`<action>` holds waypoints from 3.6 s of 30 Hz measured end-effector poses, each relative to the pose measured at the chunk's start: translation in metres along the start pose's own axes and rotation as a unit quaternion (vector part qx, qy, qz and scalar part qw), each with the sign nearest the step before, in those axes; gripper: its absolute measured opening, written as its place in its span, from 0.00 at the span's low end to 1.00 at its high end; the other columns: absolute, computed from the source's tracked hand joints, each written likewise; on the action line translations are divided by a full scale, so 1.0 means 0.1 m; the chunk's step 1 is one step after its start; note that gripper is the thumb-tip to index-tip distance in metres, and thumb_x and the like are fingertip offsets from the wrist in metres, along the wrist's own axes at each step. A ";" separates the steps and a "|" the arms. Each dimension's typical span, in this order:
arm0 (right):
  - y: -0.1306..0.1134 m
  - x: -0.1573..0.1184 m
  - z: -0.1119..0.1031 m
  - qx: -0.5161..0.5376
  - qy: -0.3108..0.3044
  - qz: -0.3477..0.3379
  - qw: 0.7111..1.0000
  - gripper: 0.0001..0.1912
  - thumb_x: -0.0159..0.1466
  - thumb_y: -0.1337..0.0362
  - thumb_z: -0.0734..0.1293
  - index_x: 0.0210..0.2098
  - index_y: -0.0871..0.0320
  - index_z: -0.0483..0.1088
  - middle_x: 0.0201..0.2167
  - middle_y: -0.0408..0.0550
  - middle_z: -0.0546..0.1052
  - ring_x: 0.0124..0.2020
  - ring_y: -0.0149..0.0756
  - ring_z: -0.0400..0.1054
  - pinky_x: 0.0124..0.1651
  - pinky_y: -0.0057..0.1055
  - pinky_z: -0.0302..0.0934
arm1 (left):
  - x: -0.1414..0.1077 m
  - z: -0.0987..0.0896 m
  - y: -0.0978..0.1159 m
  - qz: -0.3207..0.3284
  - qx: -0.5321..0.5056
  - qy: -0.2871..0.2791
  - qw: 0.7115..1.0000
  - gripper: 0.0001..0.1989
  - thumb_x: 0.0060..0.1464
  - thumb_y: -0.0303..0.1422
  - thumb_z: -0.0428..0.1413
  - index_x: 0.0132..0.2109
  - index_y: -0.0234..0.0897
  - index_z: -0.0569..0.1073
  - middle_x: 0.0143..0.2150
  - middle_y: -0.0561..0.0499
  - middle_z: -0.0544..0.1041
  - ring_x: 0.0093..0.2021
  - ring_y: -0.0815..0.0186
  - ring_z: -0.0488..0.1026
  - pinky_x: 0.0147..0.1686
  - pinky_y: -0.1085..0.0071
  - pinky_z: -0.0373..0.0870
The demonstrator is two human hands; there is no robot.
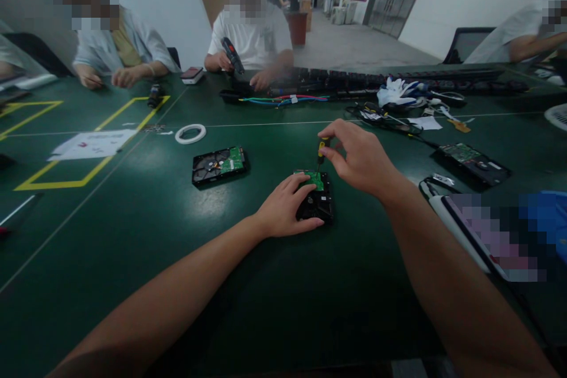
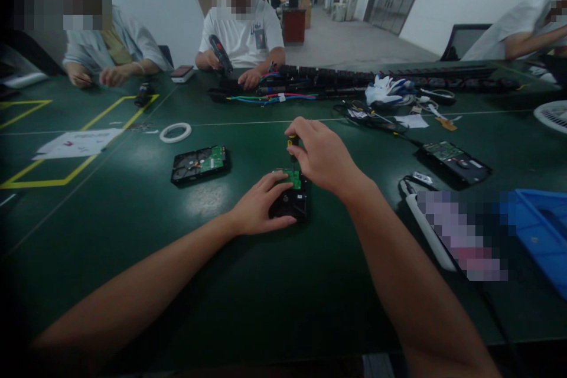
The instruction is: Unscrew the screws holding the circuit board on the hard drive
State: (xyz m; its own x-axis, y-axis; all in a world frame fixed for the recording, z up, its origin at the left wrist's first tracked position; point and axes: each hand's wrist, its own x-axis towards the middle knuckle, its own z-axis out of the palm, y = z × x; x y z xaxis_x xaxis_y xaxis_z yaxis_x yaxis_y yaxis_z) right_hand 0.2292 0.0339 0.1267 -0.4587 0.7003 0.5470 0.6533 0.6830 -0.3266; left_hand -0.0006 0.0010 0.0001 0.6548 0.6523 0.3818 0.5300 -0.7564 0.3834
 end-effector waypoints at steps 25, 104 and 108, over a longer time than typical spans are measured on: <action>0.02 0.01 -0.03 -0.005 0.042 -0.001 0.999 0.07 0.67 0.63 0.74 0.42 0.52 0.73 0.45 0.51 0.75 0.46 0.49 0.72 0.47 0.44 0.68 | 0.00 0.01 -0.01 0.003 -0.003 0.000 1.000 0.43 0.61 0.60 0.64 0.72 0.38 0.66 0.73 0.33 0.65 0.76 0.37 0.61 0.75 0.38 0.63; -0.01 -0.01 -0.13 0.039 -0.023 0.012 0.999 0.16 0.67 0.72 0.68 0.52 0.53 0.80 0.47 0.48 0.85 0.45 0.46 0.79 0.50 0.41 0.67 | 0.00 -0.01 0.00 0.000 -0.002 0.001 1.000 0.42 0.62 0.59 0.64 0.72 0.39 0.67 0.73 0.34 0.66 0.76 0.37 0.62 0.75 0.38 0.63; -0.02 -0.01 -0.12 0.025 -0.016 0.011 0.999 0.13 0.68 0.70 0.70 0.51 0.53 0.78 0.46 0.49 0.84 0.43 0.45 0.77 0.47 0.40 0.66 | 0.00 0.00 0.00 -0.002 0.001 0.001 1.000 0.43 0.61 0.59 0.64 0.71 0.37 0.67 0.73 0.33 0.66 0.76 0.37 0.62 0.75 0.39 0.63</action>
State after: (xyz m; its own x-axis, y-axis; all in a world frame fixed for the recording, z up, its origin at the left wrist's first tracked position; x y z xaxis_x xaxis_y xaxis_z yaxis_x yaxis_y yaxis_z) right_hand 0.2354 0.0296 0.1365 -0.4643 0.7214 0.5138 0.6334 0.6760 -0.3766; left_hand -0.0003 0.0009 -0.0001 0.6512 0.6553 0.3828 0.5339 -0.7540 0.3826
